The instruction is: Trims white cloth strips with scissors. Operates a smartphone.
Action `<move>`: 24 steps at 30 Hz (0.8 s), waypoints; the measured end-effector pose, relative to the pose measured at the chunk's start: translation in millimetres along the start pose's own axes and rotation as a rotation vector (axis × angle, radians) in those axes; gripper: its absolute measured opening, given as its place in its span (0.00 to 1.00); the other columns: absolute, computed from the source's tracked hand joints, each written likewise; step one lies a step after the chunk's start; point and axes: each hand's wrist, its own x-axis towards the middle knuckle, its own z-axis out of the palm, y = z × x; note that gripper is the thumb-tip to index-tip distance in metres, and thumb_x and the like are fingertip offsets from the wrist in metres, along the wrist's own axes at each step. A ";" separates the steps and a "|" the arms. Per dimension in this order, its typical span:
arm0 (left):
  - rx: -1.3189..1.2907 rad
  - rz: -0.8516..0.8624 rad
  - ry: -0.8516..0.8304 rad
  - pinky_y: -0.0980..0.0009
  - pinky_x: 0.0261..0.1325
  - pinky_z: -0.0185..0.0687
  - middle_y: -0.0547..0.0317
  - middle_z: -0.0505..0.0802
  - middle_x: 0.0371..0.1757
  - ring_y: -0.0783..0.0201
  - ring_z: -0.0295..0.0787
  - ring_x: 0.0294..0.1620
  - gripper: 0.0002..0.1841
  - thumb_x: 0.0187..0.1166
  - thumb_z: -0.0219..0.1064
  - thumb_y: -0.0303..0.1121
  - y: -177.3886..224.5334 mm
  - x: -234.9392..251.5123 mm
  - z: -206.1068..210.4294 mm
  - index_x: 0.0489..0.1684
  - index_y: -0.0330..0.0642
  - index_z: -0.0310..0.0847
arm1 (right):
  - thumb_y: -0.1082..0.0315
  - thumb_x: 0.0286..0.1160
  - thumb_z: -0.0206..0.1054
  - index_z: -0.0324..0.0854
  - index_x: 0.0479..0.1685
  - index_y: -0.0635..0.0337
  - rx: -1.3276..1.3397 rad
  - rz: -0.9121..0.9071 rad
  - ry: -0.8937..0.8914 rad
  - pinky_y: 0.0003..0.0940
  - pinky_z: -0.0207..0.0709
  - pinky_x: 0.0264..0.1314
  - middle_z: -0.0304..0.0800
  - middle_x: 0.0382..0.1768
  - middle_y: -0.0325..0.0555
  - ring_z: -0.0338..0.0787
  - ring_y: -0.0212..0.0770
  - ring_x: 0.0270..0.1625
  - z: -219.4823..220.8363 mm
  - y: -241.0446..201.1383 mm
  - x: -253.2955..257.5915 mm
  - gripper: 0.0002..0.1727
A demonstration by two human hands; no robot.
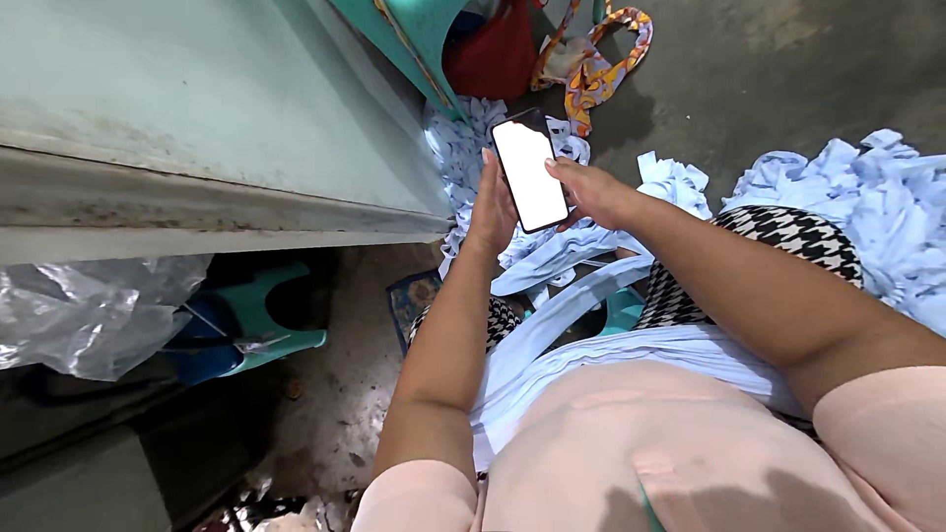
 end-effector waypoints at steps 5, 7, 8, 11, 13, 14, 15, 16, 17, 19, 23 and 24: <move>0.001 -0.001 -0.019 0.53 0.76 0.77 0.50 0.79 0.80 0.56 0.79 0.76 0.46 0.83 0.21 0.71 0.9 1.2 -1.0 0.93 0.48 0.46 | 0.37 0.92 0.39 0.57 0.89 0.43 0.008 0.002 0.013 0.58 0.84 0.53 0.83 0.71 0.52 0.88 0.55 0.65 0.0 1.0 1.3 0.33; 0.013 -0.010 -0.011 0.53 0.74 0.79 0.50 0.80 0.79 0.56 0.81 0.74 0.46 0.83 0.22 0.70 0.3 1.2 -0.9 0.93 0.48 0.47 | 0.37 0.92 0.39 0.57 0.89 0.42 0.012 0.017 0.023 0.59 0.84 0.54 0.83 0.71 0.52 0.87 0.55 0.66 1.0 0.7 0.7 0.33; 0.016 -0.012 -0.009 0.53 0.73 0.80 0.50 0.81 0.78 0.56 0.82 0.73 0.45 0.83 0.22 0.70 0.1 1.1 -0.7 0.92 0.47 0.48 | 0.37 0.92 0.39 0.57 0.89 0.42 0.017 0.021 0.025 0.59 0.83 0.54 0.83 0.71 0.52 0.87 0.56 0.66 1.3 0.7 0.5 0.33; 0.020 -0.006 -0.010 0.55 0.73 0.80 0.51 0.81 0.78 0.57 0.82 0.73 0.45 0.84 0.24 0.70 1.2 0.5 -0.3 0.92 0.47 0.48 | 0.37 0.92 0.39 0.58 0.88 0.42 0.024 0.022 0.022 0.58 0.84 0.53 0.84 0.69 0.52 0.88 0.55 0.65 1.6 1.1 1.2 0.32; 0.020 -0.004 -0.010 0.55 0.73 0.80 0.51 0.80 0.78 0.58 0.82 0.73 0.44 0.85 0.24 0.69 1.8 0.7 0.0 0.92 0.47 0.47 | 0.39 0.92 0.40 0.58 0.88 0.42 0.028 0.017 0.021 0.56 0.85 0.52 0.84 0.69 0.52 0.88 0.54 0.64 1.3 1.2 0.9 0.32; 0.021 -0.007 -0.009 0.56 0.73 0.80 0.51 0.80 0.78 0.58 0.82 0.73 0.44 0.85 0.24 0.69 2.3 0.7 0.5 0.93 0.48 0.47 | 0.39 0.93 0.41 0.58 0.87 0.42 0.030 0.016 0.022 0.56 0.85 0.52 0.84 0.69 0.52 0.88 0.55 0.64 1.2 1.2 0.9 0.31; 0.022 -0.011 -0.008 0.56 0.74 0.79 0.51 0.80 0.79 0.58 0.81 0.74 0.43 0.85 0.24 0.68 3.0 0.3 1.0 0.93 0.48 0.46 | 0.40 0.93 0.42 0.58 0.87 0.43 0.031 0.017 0.022 0.57 0.85 0.52 0.84 0.70 0.52 0.88 0.55 0.64 1.1 0.9 0.9 0.31; 0.025 -0.017 -0.004 0.55 0.75 0.79 0.51 0.79 0.79 0.58 0.81 0.74 0.43 0.86 0.23 0.68 3.8 -0.1 1.6 0.93 0.48 0.46 | 0.41 0.93 0.42 0.58 0.87 0.42 0.033 0.019 0.021 0.57 0.85 0.52 0.83 0.70 0.52 0.88 0.55 0.64 1.0 0.6 1.1 0.30; 0.026 -0.022 -0.001 0.55 0.75 0.78 0.50 0.79 0.79 0.58 0.81 0.75 0.43 0.86 0.23 0.68 3.9 -0.4 1.9 0.93 0.47 0.46 | 0.42 0.93 0.43 0.58 0.87 0.43 0.034 0.021 0.019 0.56 0.85 0.51 0.83 0.69 0.52 0.88 0.55 0.64 1.0 0.8 1.2 0.30; 0.031 -0.018 -0.001 0.55 0.73 0.80 0.50 0.81 0.78 0.58 0.82 0.73 0.43 0.86 0.23 0.68 3.3 0.0 2.0 0.92 0.46 0.48 | 0.43 0.93 0.43 0.58 0.87 0.43 0.023 0.012 0.015 0.53 0.86 0.49 0.85 0.67 0.53 0.90 0.54 0.60 0.2 2.1 2.0 0.29; 0.023 0.000 -0.013 0.54 0.73 0.81 0.51 0.82 0.77 0.57 0.82 0.72 0.42 0.86 0.23 0.67 2.1 0.4 0.7 0.91 0.47 0.50 | 0.46 0.93 0.46 0.59 0.86 0.42 0.033 0.008 0.004 0.52 0.87 0.47 0.85 0.66 0.52 0.90 0.54 0.59 -0.9 3.7 3.8 0.27; 0.018 0.003 -0.013 0.54 0.73 0.80 0.51 0.82 0.76 0.57 0.82 0.73 0.42 0.86 0.23 0.66 2.0 0.4 0.7 0.91 0.47 0.51 | 0.46 0.93 0.46 0.58 0.86 0.42 0.035 0.007 0.000 0.52 0.86 0.48 0.85 0.67 0.52 0.90 0.54 0.60 -0.8 3.3 3.2 0.27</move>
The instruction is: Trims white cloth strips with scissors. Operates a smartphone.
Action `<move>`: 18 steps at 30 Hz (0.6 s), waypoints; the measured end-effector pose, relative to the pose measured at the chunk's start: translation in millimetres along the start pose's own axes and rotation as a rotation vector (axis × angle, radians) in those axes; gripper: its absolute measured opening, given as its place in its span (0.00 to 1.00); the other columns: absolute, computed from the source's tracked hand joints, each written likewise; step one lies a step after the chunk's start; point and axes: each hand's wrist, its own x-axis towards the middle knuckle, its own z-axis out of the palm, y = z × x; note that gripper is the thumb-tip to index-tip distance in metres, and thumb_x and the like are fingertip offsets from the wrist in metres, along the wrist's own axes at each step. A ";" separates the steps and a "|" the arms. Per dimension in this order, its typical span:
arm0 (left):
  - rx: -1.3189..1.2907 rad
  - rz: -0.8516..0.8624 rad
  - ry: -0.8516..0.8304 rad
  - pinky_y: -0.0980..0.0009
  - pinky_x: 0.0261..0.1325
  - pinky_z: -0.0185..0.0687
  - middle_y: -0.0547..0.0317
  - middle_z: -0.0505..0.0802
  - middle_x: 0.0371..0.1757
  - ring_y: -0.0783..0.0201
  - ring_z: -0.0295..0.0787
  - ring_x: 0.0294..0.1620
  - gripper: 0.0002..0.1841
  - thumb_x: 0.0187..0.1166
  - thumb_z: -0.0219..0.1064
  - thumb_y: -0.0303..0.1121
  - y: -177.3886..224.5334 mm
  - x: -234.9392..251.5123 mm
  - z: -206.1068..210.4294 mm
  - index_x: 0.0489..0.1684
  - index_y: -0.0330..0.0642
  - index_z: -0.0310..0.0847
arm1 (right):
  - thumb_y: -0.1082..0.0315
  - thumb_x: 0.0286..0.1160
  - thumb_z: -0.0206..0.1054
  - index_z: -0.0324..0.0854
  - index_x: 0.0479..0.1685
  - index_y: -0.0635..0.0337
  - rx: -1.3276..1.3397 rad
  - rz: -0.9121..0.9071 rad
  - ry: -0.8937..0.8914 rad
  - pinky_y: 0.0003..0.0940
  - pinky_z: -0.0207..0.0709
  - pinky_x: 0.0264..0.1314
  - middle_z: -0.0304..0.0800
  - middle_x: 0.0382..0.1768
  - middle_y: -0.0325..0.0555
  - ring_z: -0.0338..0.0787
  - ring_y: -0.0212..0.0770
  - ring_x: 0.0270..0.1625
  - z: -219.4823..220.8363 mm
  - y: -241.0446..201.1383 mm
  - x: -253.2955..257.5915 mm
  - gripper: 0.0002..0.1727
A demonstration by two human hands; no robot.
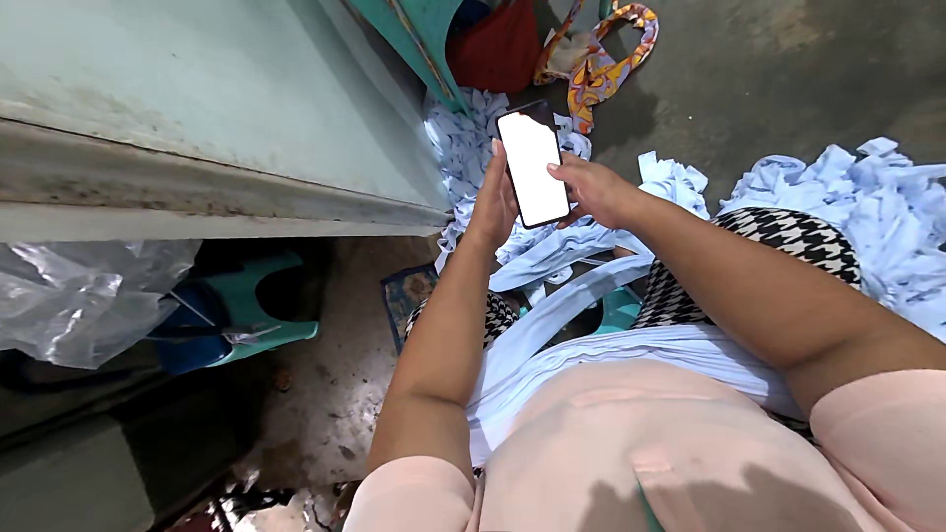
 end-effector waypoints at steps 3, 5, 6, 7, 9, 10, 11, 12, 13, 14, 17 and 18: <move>-0.004 -0.002 0.003 0.55 0.74 0.79 0.50 0.81 0.76 0.58 0.82 0.73 0.42 0.87 0.22 0.66 0.0 -0.2 0.3 0.90 0.46 0.52 | 0.49 0.93 0.47 0.58 0.86 0.42 -0.008 -0.007 -0.001 0.52 0.86 0.48 0.85 0.67 0.52 0.90 0.53 0.60 0.4 -0.1 -1.2 0.26; 0.004 -0.008 0.009 0.54 0.75 0.79 0.50 0.80 0.78 0.57 0.81 0.74 0.42 0.87 0.23 0.66 0.9 -0.6 1.0 0.91 0.47 0.50 | 0.50 0.93 0.47 0.59 0.85 0.42 -0.008 -0.010 0.000 0.53 0.86 0.48 0.85 0.67 0.52 0.90 0.53 0.60 0.3 0.0 -0.7 0.25; 0.010 -0.012 0.010 0.54 0.75 0.78 0.50 0.80 0.78 0.57 0.81 0.74 0.42 0.87 0.22 0.66 1.5 -0.7 1.4 0.92 0.47 0.49 | 0.50 0.93 0.48 0.59 0.85 0.42 -0.006 -0.010 -0.002 0.53 0.86 0.49 0.84 0.67 0.52 0.89 0.54 0.61 0.2 0.0 -0.3 0.25; 0.016 -0.013 0.013 0.54 0.75 0.78 0.50 0.80 0.78 0.57 0.81 0.74 0.42 0.87 0.22 0.65 2.1 -0.9 1.9 0.92 0.46 0.49 | 0.50 0.93 0.48 0.58 0.86 0.41 -0.005 -0.011 -0.002 0.54 0.86 0.49 0.84 0.67 0.53 0.89 0.54 0.61 0.1 0.1 0.1 0.25; 0.025 -0.012 0.019 0.55 0.73 0.80 0.50 0.82 0.76 0.58 0.82 0.72 0.41 0.87 0.22 0.65 2.4 -1.2 2.7 0.90 0.46 0.52 | 0.51 0.93 0.48 0.59 0.85 0.41 -0.007 -0.016 0.001 0.54 0.86 0.49 0.85 0.67 0.53 0.90 0.54 0.61 -0.2 1.0 0.5 0.25; 0.022 -0.009 0.019 0.56 0.72 0.81 0.51 0.83 0.75 0.58 0.83 0.71 0.41 0.87 0.23 0.65 1.8 -0.9 2.6 0.89 0.45 0.53 | 0.52 0.93 0.49 0.60 0.85 0.42 -0.009 -0.017 0.001 0.54 0.86 0.49 0.85 0.66 0.53 0.90 0.54 0.60 -0.4 1.3 0.8 0.25; 0.022 -0.009 0.019 0.56 0.72 0.81 0.51 0.83 0.74 0.58 0.83 0.71 0.41 0.87 0.23 0.65 1.5 -0.8 2.4 0.89 0.45 0.53 | 0.54 0.92 0.49 0.60 0.85 0.42 -0.011 -0.016 0.002 0.54 0.86 0.48 0.86 0.66 0.53 0.90 0.54 0.59 -0.3 1.2 0.6 0.24; 0.023 -0.015 0.019 0.56 0.73 0.80 0.51 0.83 0.74 0.59 0.83 0.71 0.41 0.87 0.23 0.66 1.5 -1.0 2.4 0.89 0.46 0.53 | 0.56 0.92 0.50 0.60 0.85 0.42 -0.010 -0.013 0.001 0.54 0.86 0.49 0.86 0.65 0.53 0.90 0.55 0.60 -0.1 0.5 0.4 0.24; 0.025 -0.020 0.021 0.57 0.73 0.80 0.51 0.83 0.75 0.59 0.83 0.71 0.41 0.87 0.23 0.66 1.9 -1.2 2.6 0.89 0.46 0.53 | 0.59 0.91 0.51 0.60 0.84 0.42 -0.013 -0.009 0.003 0.55 0.86 0.49 0.85 0.65 0.54 0.90 0.55 0.60 0.4 -0.3 0.3 0.24; 0.027 -0.023 0.020 0.56 0.73 0.80 0.51 0.83 0.75 0.59 0.83 0.72 0.42 0.87 0.23 0.66 2.2 -1.3 2.5 0.90 0.46 0.52 | 0.62 0.89 0.52 0.60 0.84 0.42 -0.018 -0.004 0.003 0.56 0.86 0.49 0.85 0.65 0.54 0.89 0.55 0.60 0.7 -1.2 0.1 0.25; 0.019 -0.017 0.015 0.56 0.75 0.79 0.51 0.81 0.77 0.58 0.82 0.73 0.42 0.87 0.23 0.65 2.4 -1.5 2.3 0.92 0.47 0.48 | 0.69 0.82 0.53 0.60 0.85 0.43 -0.036 -0.001 0.000 0.58 0.86 0.48 0.83 0.67 0.55 0.89 0.56 0.61 0.8 -2.0 0.0 0.30; 0.018 -0.016 0.015 0.56 0.75 0.79 0.51 0.81 0.78 0.58 0.82 0.73 0.41 0.87 0.23 0.65 2.2 -1.5 2.1 0.93 0.47 0.47 | 0.70 0.81 0.53 0.60 0.85 0.44 -0.045 -0.004 -0.003 0.58 0.86 0.48 0.82 0.67 0.55 0.89 0.56 0.61 0.8 -2.2 -0.4 0.30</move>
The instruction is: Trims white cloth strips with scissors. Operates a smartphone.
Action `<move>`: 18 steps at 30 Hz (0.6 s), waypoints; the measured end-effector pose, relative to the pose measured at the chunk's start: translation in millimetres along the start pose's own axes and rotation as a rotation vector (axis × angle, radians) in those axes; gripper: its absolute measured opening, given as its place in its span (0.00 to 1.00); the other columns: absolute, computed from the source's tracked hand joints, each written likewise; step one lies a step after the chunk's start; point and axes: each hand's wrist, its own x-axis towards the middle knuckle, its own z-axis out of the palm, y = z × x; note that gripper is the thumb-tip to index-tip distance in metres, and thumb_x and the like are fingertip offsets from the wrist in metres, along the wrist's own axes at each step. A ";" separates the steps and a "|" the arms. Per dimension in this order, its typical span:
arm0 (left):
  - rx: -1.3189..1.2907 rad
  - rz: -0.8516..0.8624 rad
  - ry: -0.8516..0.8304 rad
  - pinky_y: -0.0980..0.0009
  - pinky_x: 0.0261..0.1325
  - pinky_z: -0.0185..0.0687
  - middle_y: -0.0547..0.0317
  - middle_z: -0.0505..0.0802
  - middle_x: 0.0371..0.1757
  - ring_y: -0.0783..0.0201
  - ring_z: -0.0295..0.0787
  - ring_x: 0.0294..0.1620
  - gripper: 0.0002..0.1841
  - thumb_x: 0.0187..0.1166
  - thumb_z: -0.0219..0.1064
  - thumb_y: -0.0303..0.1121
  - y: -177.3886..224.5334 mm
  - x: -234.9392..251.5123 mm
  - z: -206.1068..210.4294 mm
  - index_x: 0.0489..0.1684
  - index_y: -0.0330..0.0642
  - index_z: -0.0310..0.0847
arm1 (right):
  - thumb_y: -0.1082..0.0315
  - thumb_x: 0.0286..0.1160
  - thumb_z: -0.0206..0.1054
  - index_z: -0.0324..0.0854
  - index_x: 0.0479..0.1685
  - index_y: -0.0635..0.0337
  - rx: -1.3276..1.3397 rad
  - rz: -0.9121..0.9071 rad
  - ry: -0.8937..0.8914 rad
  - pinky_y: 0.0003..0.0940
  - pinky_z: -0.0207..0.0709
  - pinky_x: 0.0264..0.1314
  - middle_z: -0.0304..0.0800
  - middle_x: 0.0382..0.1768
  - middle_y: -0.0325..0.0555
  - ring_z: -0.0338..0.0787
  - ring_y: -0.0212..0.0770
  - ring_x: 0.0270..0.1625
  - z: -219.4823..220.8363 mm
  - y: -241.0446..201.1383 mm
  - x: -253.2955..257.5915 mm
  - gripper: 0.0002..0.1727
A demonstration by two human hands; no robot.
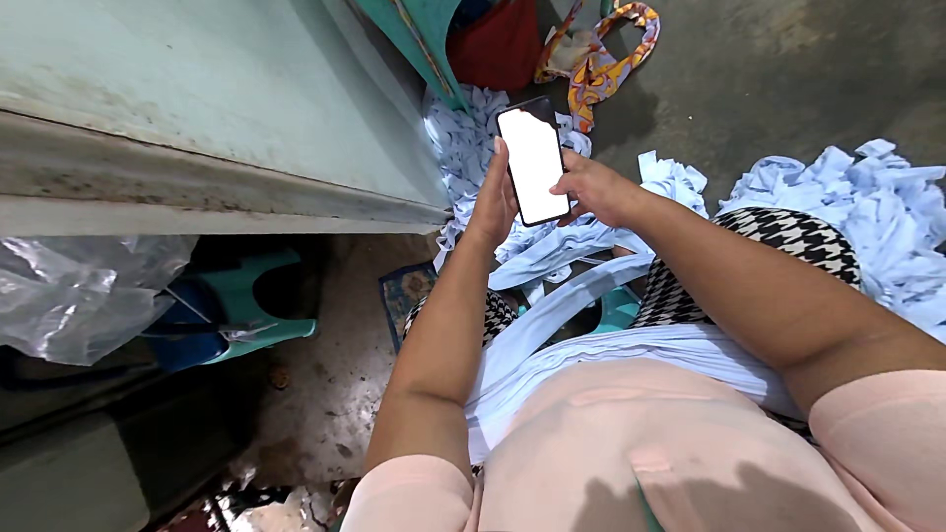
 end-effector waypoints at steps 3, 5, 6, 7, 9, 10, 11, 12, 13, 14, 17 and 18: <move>0.003 -0.006 -0.008 0.56 0.75 0.79 0.51 0.80 0.78 0.59 0.81 0.74 0.42 0.86 0.23 0.66 0.1 -0.3 -0.3 0.93 0.49 0.45 | 0.72 0.81 0.53 0.60 0.85 0.44 -0.019 -0.007 -0.002 0.56 0.87 0.47 0.82 0.67 0.56 0.90 0.56 0.59 -0.1 -0.4 -0.7 0.30; 0.006 -0.006 -0.010 0.56 0.75 0.79 0.51 0.80 0.78 0.59 0.81 0.74 0.42 0.87 0.22 0.66 0.2 -0.5 -0.1 0.93 0.48 0.45 | 0.72 0.79 0.53 0.60 0.85 0.44 -0.027 -0.009 0.001 0.55 0.87 0.46 0.82 0.68 0.55 0.90 0.55 0.59 -0.1 -1.0 -0.8 0.32; 0.011 0.000 -0.011 0.56 0.75 0.79 0.51 0.80 0.78 0.59 0.81 0.74 0.42 0.87 0.22 0.66 0.1 -0.5 -0.3 0.93 0.48 0.45 | 0.73 0.79 0.54 0.60 0.85 0.44 -0.028 -0.012 0.001 0.56 0.87 0.46 0.82 0.68 0.55 0.90 0.55 0.60 -0.2 -1.0 -0.6 0.32; 0.015 0.008 -0.014 0.55 0.75 0.79 0.51 0.81 0.78 0.58 0.81 0.74 0.42 0.87 0.22 0.66 -0.4 -0.3 -0.6 0.93 0.47 0.46 | 0.73 0.77 0.54 0.61 0.85 0.44 -0.027 -0.018 0.002 0.56 0.87 0.46 0.82 0.69 0.54 0.89 0.55 0.60 -0.1 -0.9 -0.7 0.33; 0.020 0.018 -0.020 0.54 0.74 0.79 0.50 0.81 0.78 0.58 0.82 0.74 0.42 0.87 0.22 0.66 -1.6 0.1 -1.3 0.93 0.46 0.47 | 0.73 0.76 0.54 0.61 0.86 0.44 -0.029 -0.023 -0.002 0.57 0.87 0.46 0.82 0.69 0.54 0.89 0.56 0.61 -0.7 -0.1 -0.6 0.34; 0.020 0.019 -0.023 0.54 0.74 0.79 0.50 0.81 0.78 0.58 0.82 0.74 0.42 0.87 0.22 0.65 -2.0 0.0 -1.7 0.93 0.46 0.47 | 0.73 0.76 0.54 0.61 0.85 0.44 -0.032 -0.024 -0.002 0.57 0.87 0.46 0.82 0.69 0.54 0.89 0.56 0.61 -1.1 0.5 -0.1 0.33; 0.019 0.018 -0.021 0.54 0.74 0.80 0.50 0.81 0.77 0.57 0.82 0.73 0.42 0.87 0.23 0.65 -2.2 -0.1 -1.7 0.92 0.46 0.48 | 0.72 0.76 0.54 0.61 0.85 0.44 -0.032 -0.023 -0.004 0.57 0.87 0.46 0.82 0.69 0.54 0.89 0.56 0.60 -1.3 0.7 0.0 0.33; 0.020 0.016 -0.018 0.55 0.74 0.80 0.50 0.82 0.77 0.58 0.82 0.73 0.42 0.87 0.23 0.65 -2.2 -0.2 -1.6 0.92 0.47 0.48 | 0.73 0.76 0.54 0.62 0.85 0.44 -0.030 -0.021 -0.004 0.57 0.87 0.46 0.82 0.68 0.54 0.89 0.56 0.60 -1.5 0.7 0.2 0.33; 0.022 0.012 -0.015 0.55 0.73 0.80 0.50 0.82 0.77 0.58 0.83 0.73 0.42 0.87 0.22 0.65 -2.0 -0.2 -1.3 0.92 0.47 0.48 | 0.73 0.76 0.54 0.62 0.84 0.44 -0.028 -0.018 -0.002 0.56 0.87 0.46 0.82 0.68 0.54 0.89 0.56 0.60 -1.6 0.5 0.3 0.33; 0.023 0.009 -0.013 0.55 0.73 0.81 0.50 0.82 0.77 0.58 0.83 0.72 0.42 0.87 0.22 0.65 -1.8 0.0 -1.0 0.93 0.47 0.48 | 0.73 0.76 0.54 0.62 0.84 0.44 -0.028 -0.015 0.000 0.56 0.87 0.46 0.82 0.68 0.54 0.89 0.56 0.60 -1.5 0.1 0.0 0.32; 0.019 0.007 -0.008 0.55 0.74 0.80 0.50 0.81 0.77 0.58 0.82 0.73 0.42 0.87 0.22 0.66 -2.7 0.6 -1.2 0.93 0.47 0.47 | 0.73 0.76 0.55 0.62 0.83 0.44 -0.035 -0.013 0.001 0.55 0.87 0.45 0.82 0.68 0.54 0.90 0.55 0.60 -1.2 0.1 -0.1 0.32; 0.015 0.008 -0.007 0.55 0.74 0.80 0.50 0.81 0.77 0.58 0.82 0.73 0.42 0.87 0.23 0.66 -3.0 0.7 -1.2 0.93 0.47 0.47 | 0.73 0.76 0.55 0.63 0.83 0.45 -0.036 -0.015 0.002 0.55 0.87 0.45 0.82 0.68 0.54 0.90 0.55 0.60 -1.2 -0.1 -0.5 0.32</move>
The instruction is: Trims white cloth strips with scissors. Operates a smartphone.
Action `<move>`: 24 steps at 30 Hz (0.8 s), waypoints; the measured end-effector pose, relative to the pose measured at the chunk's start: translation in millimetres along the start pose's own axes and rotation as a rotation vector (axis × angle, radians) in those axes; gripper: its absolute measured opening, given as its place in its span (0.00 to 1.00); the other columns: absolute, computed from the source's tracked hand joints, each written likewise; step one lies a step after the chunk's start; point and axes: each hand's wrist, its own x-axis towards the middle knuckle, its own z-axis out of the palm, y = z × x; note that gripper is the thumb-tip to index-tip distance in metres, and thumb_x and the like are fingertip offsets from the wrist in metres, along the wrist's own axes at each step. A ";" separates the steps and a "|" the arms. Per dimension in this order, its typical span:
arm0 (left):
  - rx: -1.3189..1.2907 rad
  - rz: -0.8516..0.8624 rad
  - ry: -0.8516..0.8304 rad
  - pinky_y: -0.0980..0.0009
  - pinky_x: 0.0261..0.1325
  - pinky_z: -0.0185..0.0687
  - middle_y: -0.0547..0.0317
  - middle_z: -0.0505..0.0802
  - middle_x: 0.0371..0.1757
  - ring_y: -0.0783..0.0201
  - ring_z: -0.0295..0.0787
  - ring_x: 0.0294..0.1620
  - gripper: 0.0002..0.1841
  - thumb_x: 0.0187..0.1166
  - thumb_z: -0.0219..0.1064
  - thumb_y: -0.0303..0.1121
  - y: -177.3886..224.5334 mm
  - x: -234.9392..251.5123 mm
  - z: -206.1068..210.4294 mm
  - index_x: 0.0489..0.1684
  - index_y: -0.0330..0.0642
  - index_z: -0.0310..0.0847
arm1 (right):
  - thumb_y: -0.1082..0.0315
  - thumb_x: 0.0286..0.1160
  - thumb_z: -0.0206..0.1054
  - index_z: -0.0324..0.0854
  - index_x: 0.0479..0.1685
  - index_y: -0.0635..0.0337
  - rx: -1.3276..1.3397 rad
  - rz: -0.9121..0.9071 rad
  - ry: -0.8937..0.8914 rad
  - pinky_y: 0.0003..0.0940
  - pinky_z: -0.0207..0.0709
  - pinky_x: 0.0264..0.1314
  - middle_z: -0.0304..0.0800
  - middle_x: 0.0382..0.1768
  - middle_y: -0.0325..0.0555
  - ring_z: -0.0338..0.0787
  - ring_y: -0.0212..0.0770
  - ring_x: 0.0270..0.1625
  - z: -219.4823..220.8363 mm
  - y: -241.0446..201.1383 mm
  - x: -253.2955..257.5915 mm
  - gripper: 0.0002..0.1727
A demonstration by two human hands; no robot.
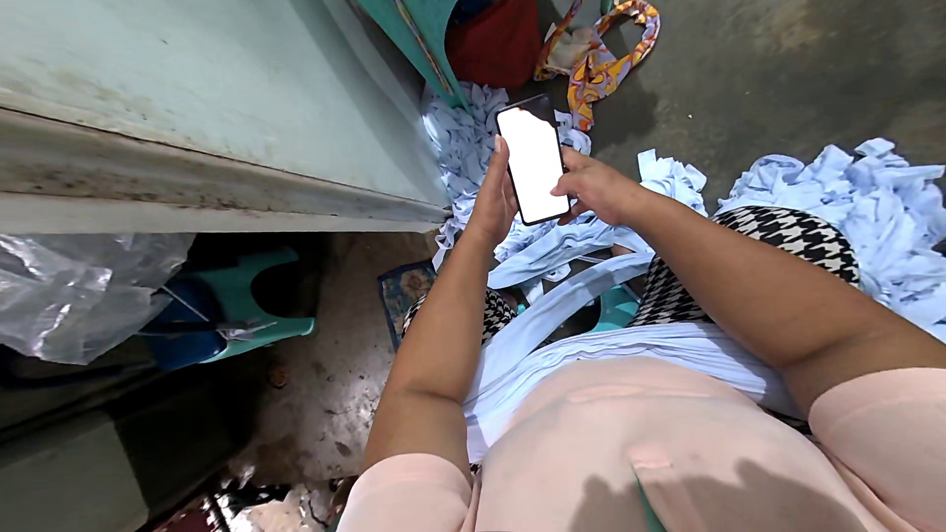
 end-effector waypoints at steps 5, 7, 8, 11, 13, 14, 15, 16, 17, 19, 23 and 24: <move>-0.003 -0.005 -0.002 0.55 0.72 0.81 0.50 0.81 0.77 0.57 0.83 0.72 0.42 0.86 0.22 0.66 -0.8 0.4 -0.3 0.92 0.47 0.48 | 0.74 0.74 0.55 0.63 0.83 0.45 0.006 -0.012 0.001 0.56 0.87 0.44 0.82 0.68 0.53 0.89 0.55 0.60 -0.5 1.4 0.7 0.33; -0.001 -0.006 -0.002 0.55 0.72 0.81 0.50 0.82 0.77 0.57 0.83 0.72 0.42 0.86 0.22 0.66 -0.9 0.4 -0.3 0.93 0.48 0.47 | 0.75 0.74 0.54 0.63 0.83 0.45 0.001 -0.012 -0.001 0.55 0.87 0.44 0.82 0.68 0.52 0.90 0.55 0.60 -0.9 1.4 1.0 0.33; 0.002 -0.006 -0.002 0.55 0.72 0.81 0.50 0.81 0.77 0.57 0.83 0.72 0.42 0.86 0.22 0.66 -1.0 0.3 -0.3 0.93 0.48 0.46 | 0.75 0.74 0.54 0.64 0.83 0.45 0.001 -0.014 -0.001 0.55 0.87 0.43 0.82 0.68 0.53 0.90 0.55 0.60 -1.2 1.6 1.2 0.33; 0.002 -0.002 -0.007 0.54 0.74 0.80 0.50 0.80 0.78 0.57 0.82 0.74 0.42 0.86 0.22 0.66 -1.1 0.3 -0.6 0.93 0.48 0.45 | 0.76 0.73 0.54 0.64 0.83 0.45 0.000 -0.016 0.000 0.55 0.88 0.42 0.83 0.68 0.53 0.90 0.55 0.58 -1.7 2.4 1.9 0.33; 0.001 -0.004 -0.003 0.54 0.75 0.79 0.51 0.80 0.79 0.58 0.81 0.74 0.42 0.86 0.23 0.67 -1.2 0.2 -0.5 0.93 0.48 0.46 | 0.76 0.72 0.54 0.64 0.83 0.45 0.000 -0.016 0.003 0.55 0.88 0.42 0.82 0.69 0.54 0.91 0.55 0.58 -1.7 2.9 2.3 0.34; 0.005 -0.005 0.000 0.54 0.74 0.79 0.51 0.80 0.79 0.58 0.82 0.74 0.42 0.86 0.23 0.67 -1.2 0.3 -0.3 0.93 0.48 0.46 | 0.76 0.73 0.54 0.64 0.83 0.45 0.000 -0.015 0.005 0.55 0.88 0.42 0.82 0.68 0.54 0.91 0.55 0.58 -1.6 3.0 2.5 0.34; 0.006 -0.006 0.003 0.54 0.74 0.80 0.51 0.81 0.78 0.58 0.82 0.74 0.43 0.86 0.24 0.67 -1.1 0.4 -0.2 0.93 0.48 0.46 | 0.76 0.73 0.54 0.64 0.83 0.45 -0.002 -0.013 0.007 0.55 0.88 0.42 0.82 0.68 0.54 0.91 0.55 0.57 -1.4 2.9 2.5 0.34; 0.005 -0.007 0.003 0.54 0.74 0.79 0.51 0.81 0.78 0.58 0.82 0.74 0.43 0.86 0.24 0.68 -1.2 0.4 -0.3 0.93 0.48 0.46 | 0.77 0.73 0.54 0.64 0.84 0.45 -0.005 -0.011 0.010 0.55 0.88 0.42 0.83 0.68 0.54 0.91 0.55 0.57 -1.3 2.7 2.4 0.34; 0.003 -0.009 0.001 0.55 0.75 0.79 0.51 0.80 0.79 0.58 0.81 0.74 0.43 0.86 0.24 0.68 -1.1 0.4 -0.4 0.93 0.48 0.46 | 0.77 0.73 0.54 0.64 0.84 0.45 -0.007 -0.009 0.014 0.54 0.88 0.42 0.83 0.68 0.54 0.91 0.55 0.56 -1.0 2.3 2.3 0.34; 0.006 -0.006 0.005 0.55 0.74 0.80 0.51 0.80 0.79 0.58 0.82 0.74 0.43 0.86 0.24 0.67 -1.2 0.9 -0.3 0.93 0.47 0.45 | 0.77 0.74 0.53 0.64 0.83 0.46 -0.015 -0.006 0.016 0.54 0.88 0.43 0.83 0.67 0.54 0.91 0.55 0.56 -0.2 0.5 0.6 0.34; 0.011 -0.011 0.002 0.55 0.75 0.79 0.51 0.80 0.79 0.59 0.81 0.74 0.43 0.86 0.23 0.67 -0.7 0.6 -0.3 0.94 0.48 0.44 | 0.78 0.74 0.53 0.63 0.85 0.44 -0.022 -0.003 0.017 0.55 0.88 0.44 0.82 0.69 0.53 0.90 0.55 0.58 0.4 -1.4 -0.1 0.35; 0.009 -0.012 0.004 0.55 0.75 0.79 0.51 0.80 0.79 0.59 0.81 0.74 0.43 0.86 0.23 0.67 -0.5 0.7 -0.2 0.93 0.48 0.44 | 0.78 0.74 0.53 0.63 0.85 0.44 -0.021 -0.003 0.017 0.55 0.88 0.44 0.82 0.69 0.53 0.90 0.55 0.58 0.4 -1.3 0.0 0.35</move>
